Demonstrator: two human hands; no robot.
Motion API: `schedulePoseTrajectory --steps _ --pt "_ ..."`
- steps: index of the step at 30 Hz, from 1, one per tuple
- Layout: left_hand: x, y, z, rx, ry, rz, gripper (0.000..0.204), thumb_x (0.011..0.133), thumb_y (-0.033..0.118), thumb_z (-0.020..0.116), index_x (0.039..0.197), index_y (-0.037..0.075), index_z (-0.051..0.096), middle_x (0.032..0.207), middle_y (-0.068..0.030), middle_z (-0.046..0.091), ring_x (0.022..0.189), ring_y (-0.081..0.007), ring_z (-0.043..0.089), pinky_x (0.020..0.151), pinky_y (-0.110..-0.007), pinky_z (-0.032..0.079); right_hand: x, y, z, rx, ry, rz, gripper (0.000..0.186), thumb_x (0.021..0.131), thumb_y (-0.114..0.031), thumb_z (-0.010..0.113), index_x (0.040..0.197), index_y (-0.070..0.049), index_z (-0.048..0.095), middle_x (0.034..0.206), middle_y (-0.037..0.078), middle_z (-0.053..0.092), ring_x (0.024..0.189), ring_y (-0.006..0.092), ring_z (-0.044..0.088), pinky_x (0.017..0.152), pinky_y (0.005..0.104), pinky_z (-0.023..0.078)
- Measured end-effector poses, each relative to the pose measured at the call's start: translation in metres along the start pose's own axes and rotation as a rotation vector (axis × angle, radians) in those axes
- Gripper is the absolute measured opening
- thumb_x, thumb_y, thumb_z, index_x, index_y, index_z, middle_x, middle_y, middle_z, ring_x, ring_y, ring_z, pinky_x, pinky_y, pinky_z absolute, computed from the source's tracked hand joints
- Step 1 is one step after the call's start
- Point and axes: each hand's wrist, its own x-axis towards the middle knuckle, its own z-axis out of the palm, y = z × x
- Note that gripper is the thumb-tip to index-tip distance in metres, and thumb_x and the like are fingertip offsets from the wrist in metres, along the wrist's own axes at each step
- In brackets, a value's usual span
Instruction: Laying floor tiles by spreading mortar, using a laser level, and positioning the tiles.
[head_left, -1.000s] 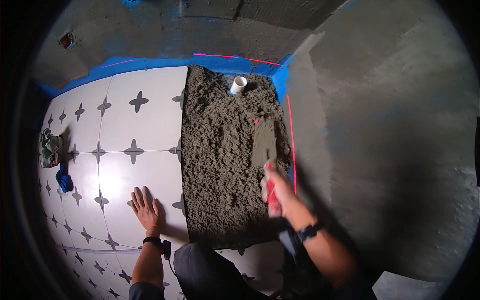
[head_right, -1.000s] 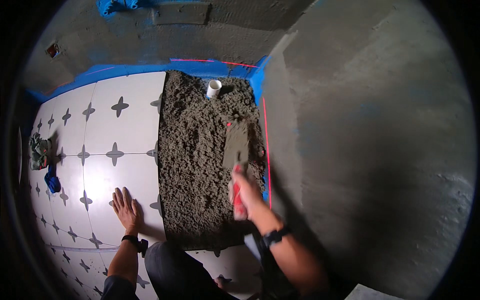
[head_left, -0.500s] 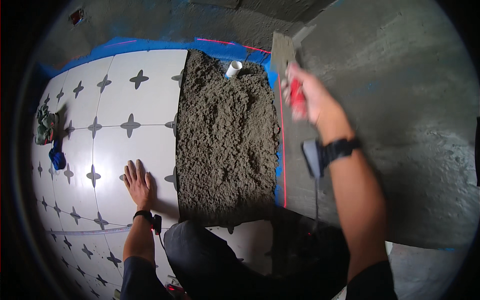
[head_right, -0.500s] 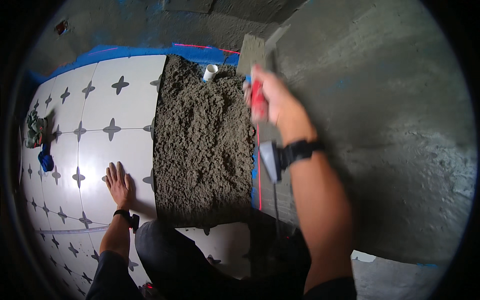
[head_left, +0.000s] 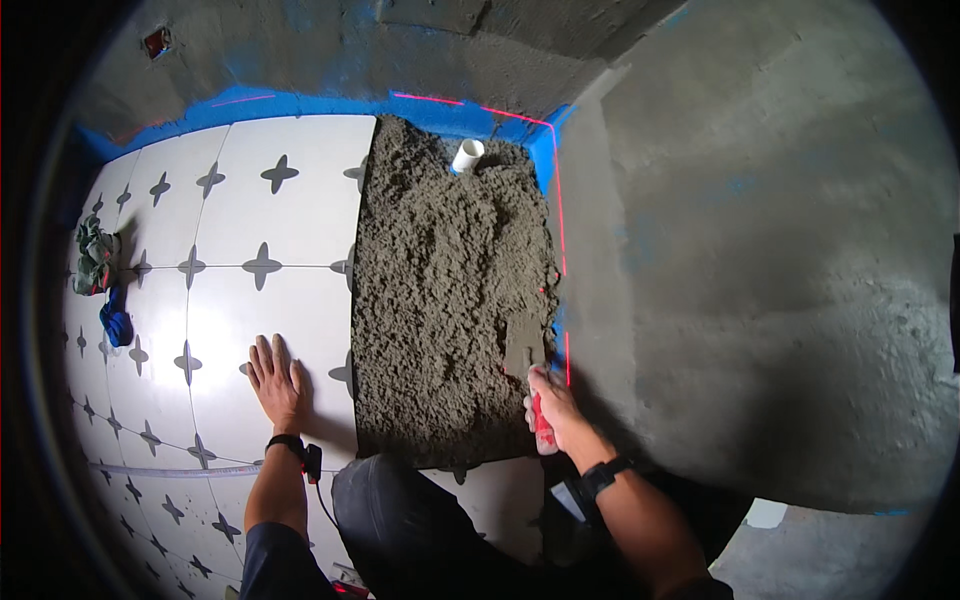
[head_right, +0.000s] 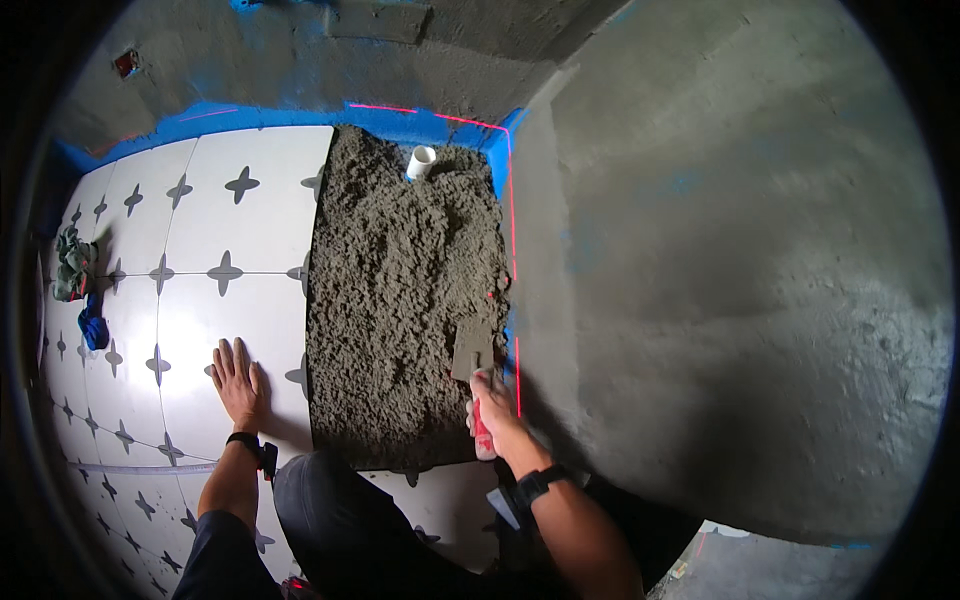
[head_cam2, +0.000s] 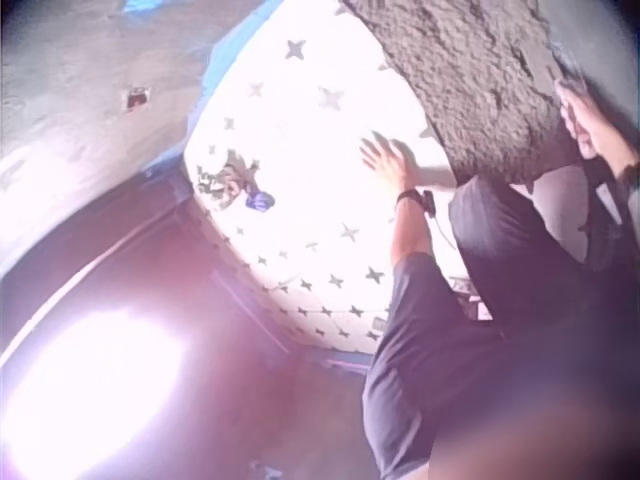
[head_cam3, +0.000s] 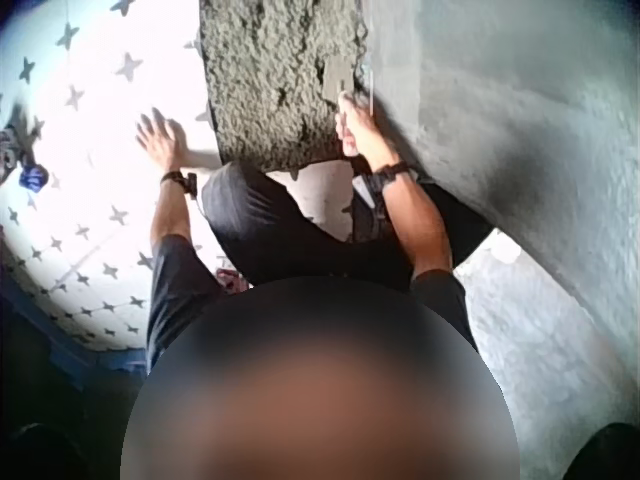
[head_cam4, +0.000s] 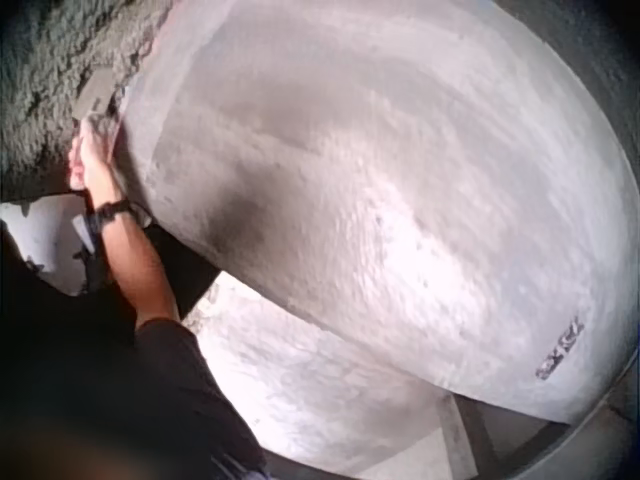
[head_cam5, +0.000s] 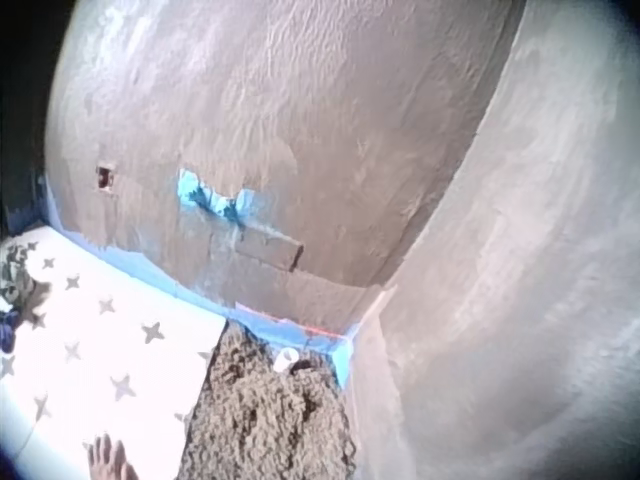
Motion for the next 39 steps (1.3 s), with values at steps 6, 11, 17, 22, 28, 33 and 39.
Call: schedulePoseTrajectory --steps 6,11,17,22,28,33,39 --pt "0.000 0.001 -0.003 -0.016 -0.040 -0.022 0.060 0.097 0.034 0.044 0.154 0.019 0.032 0.161 -0.0114 0.023 0.149 -0.0313 0.019 0.122 -0.047 0.011 0.030 -0.028 0.017 -0.041 0.055 -0.062 0.019 0.096 -0.031 0.059 0.102 -0.016 0.048 0.064 0.001 0.050 0.045 0.0121 0.049 0.041 0.0285 0.045" --pt "0.002 0.002 -0.004 -0.022 -0.034 -0.020 0.060 0.095 0.032 0.045 0.153 0.018 0.034 0.161 -0.0126 0.025 0.149 -0.0330 0.020 0.122 -0.047 0.012 0.031 -0.044 0.019 -0.052 0.036 -0.090 0.020 0.097 -0.030 0.059 0.103 -0.015 0.049 0.067 0.001 0.051 0.047 0.0116 0.050 0.041 0.0282 0.045" --pt "0.002 0.005 -0.009 -0.024 -0.046 -0.016 0.062 0.094 0.031 0.045 0.153 0.016 0.033 0.161 -0.0135 0.024 0.149 -0.0332 0.019 0.122 -0.048 0.011 0.076 -0.084 0.025 -0.098 0.040 -0.178 0.021 0.097 -0.035 0.059 0.104 -0.017 0.052 0.066 0.000 0.052 0.047 0.0129 0.050 0.042 0.0294 0.044" --pt "0.004 0.007 -0.012 -0.055 -0.073 -0.030 0.063 0.093 0.029 0.046 0.153 0.015 0.033 0.161 -0.0139 0.023 0.149 -0.0331 0.017 0.122 -0.048 0.009 0.138 -0.159 0.023 -0.159 -0.055 -0.176 0.031 0.097 -0.043 0.056 0.086 -0.015 0.048 0.064 0.002 0.055 0.046 0.0149 0.052 0.041 0.0322 0.044" --pt "0.005 0.006 -0.013 -0.046 -0.085 -0.025 0.064 0.094 0.029 0.045 0.154 0.015 0.030 0.162 -0.0132 0.021 0.150 -0.0321 0.015 0.122 -0.047 0.007 0.200 -0.237 0.032 -0.369 -0.040 -0.195 0.029 0.096 -0.038 0.054 0.086 -0.011 0.051 0.066 0.004 0.056 0.051 0.0162 0.054 0.043 0.0344 0.044" --pt "0.005 0.004 -0.011 -0.047 -0.075 -0.019 0.065 0.093 0.029 0.046 0.154 0.016 0.030 0.162 -0.0129 0.021 0.150 -0.0323 0.015 0.123 -0.046 0.007 0.191 -0.231 0.020 -0.600 0.014 -0.349 0.036 0.094 -0.033 0.057 0.106 0.001 0.053 0.078 0.015 0.064 0.061 0.0287 0.064 0.057 0.0445 0.053" --pt "0.003 0.003 -0.008 -0.052 -0.054 -0.016 0.064 0.092 0.031 0.047 0.153 0.015 0.033 0.161 -0.0145 0.023 0.149 -0.0334 0.018 0.122 -0.048 0.010 0.166 -0.224 0.010 -1.241 0.361 -0.603 0.053 0.092 -0.032 0.056 0.124 0.010 0.047 0.109 0.028 0.065 0.096 0.0412 0.067 0.084 0.0480 0.053"
